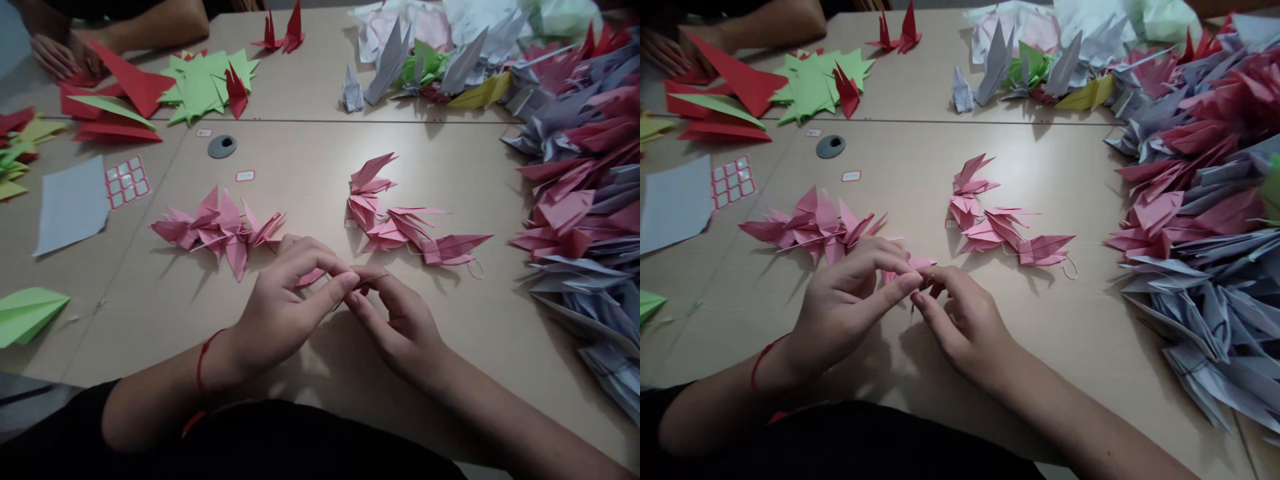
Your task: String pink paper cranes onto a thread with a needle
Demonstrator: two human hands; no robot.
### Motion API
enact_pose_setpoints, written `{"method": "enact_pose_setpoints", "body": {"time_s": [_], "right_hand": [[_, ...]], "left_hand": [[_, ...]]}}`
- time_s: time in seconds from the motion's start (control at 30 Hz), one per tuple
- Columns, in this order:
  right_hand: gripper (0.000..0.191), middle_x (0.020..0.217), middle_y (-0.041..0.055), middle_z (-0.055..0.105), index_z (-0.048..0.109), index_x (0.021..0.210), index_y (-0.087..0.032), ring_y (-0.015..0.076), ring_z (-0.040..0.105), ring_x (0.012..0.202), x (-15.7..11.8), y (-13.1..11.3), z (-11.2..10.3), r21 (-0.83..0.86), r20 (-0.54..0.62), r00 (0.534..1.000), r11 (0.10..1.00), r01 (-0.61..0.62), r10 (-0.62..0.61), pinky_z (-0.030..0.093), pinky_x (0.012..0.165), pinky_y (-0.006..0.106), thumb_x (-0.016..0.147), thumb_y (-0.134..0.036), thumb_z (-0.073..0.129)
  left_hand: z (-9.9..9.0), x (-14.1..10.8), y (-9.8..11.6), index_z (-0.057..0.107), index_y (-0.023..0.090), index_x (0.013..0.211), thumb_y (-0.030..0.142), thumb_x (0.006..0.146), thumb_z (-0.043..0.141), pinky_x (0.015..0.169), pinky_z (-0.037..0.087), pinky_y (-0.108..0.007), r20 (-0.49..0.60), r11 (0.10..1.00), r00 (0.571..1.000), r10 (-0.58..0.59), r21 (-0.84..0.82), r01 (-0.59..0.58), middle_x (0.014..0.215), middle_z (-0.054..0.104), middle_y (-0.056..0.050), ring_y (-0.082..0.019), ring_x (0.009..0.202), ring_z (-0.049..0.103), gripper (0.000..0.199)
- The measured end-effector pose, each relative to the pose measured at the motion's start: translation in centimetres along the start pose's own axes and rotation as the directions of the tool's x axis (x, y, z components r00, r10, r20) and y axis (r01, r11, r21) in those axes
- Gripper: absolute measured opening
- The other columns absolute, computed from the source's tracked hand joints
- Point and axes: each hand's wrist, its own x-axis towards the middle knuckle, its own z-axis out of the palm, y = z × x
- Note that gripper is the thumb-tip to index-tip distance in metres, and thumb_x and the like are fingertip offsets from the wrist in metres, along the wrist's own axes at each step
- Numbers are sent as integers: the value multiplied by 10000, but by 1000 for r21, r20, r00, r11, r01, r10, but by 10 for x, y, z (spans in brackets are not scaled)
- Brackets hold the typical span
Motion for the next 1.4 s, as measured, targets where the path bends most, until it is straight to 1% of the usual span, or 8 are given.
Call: {"method": "enact_pose_setpoints", "body": {"time_s": [0.13, 0.3, 0.57, 0.7, 0.83, 0.9, 1.03, 1.4], "right_hand": [[136, 678, -8, 626, 610, 804, -192, 102, 580, 617, -3, -3, 6, 172, -37, 993, 979, -106, 114, 490, 587, 231, 895, -174, 511], [207, 607, -7, 605, 610, 698, -183, 106, 563, 573, -2, -2, 2, 230, -41, 981, 957, -176, 190, 481, 556, 241, 888, -209, 531], [118, 965, 63, 538, 683, 733, -208, 174, 536, 1018, 2, 6, -8, 72, -126, 984, 990, -118, 126, 459, 899, 345, 828, -197, 615], [108, 922, 52, 536, 706, 757, -235, 171, 547, 960, 4, 6, -7, 114, -136, 974, 979, -166, 181, 478, 865, 352, 821, -200, 626], [126, 891, 43, 565, 722, 795, -251, 159, 562, 913, 4, 3, -4, 163, -113, 976, 972, -168, 187, 497, 822, 329, 833, -200, 613], [134, 870, 41, 574, 725, 794, -252, 158, 569, 890, 2, 2, -2, 174, -103, 979, 972, -156, 176, 508, 791, 321, 835, -200, 609], [126, 859, 41, 589, 736, 799, -259, 164, 580, 880, -1, 1, 0, 165, -109, 980, 975, -150, 169, 524, 772, 325, 823, -201, 627], [232, 1010, 68, 612, 693, 1001, -255, 178, 570, 1014, -2, -2, -4, 31, 79, 994, 996, -81, 78, 476, 901, 375, 900, -165, 505]], "left_hand": [[5, -3, 1, 629, 208, 751, 162, 801, 649, 871, 426, -380, -1, 996, 998, 68, 55, -68, 727, 619, 6, -144, 763, 549, 71], [-1, 0, -1, 632, 236, 805, 192, 824, 622, 855, 451, -382, 5, 987, 992, 125, 105, -124, 771, 640, -8, -169, 816, 565, 49], [-42, 6, -18, 657, 239, 834, 193, 836, 610, 760, 483, -295, -295, 988, 954, 61, 151, -16, 817, 627, 1, -134, 811, 586, 66], [-41, -10, -12, 649, 223, 815, 143, 818, 619, 633, 478, -242, -127, 973, 988, 85, 225, -55, 756, 643, 11, -108, 707, 579, 86], [-17, -27, 1, 636, 160, 980, 195, 771, 690, 511, 482, -204, 88, 960, 990, 112, 247, -131, 861, 697, -45, -86, 572, 567, 219], [-4, -31, 3, 613, 145, 1050, 217, 761, 704, 534, 512, -211, 90, 959, 991, 95, 259, -115, 887, 708, -59, -86, 547, 574, 312], [9, -31, -2, 631, 148, 949, 129, 829, 592, 692, 556, -243, 74, 957, 992, 106, 263, -122, 861, 720, -64, -143, 748, 674, 127], [-4, -24, 0, 636, 126, 869, 72, 790, 602, 745, 542, -260, 64, 923, 961, 268, 270, -275, 868, 672, -91, -149, 809, 637, 102]]}}
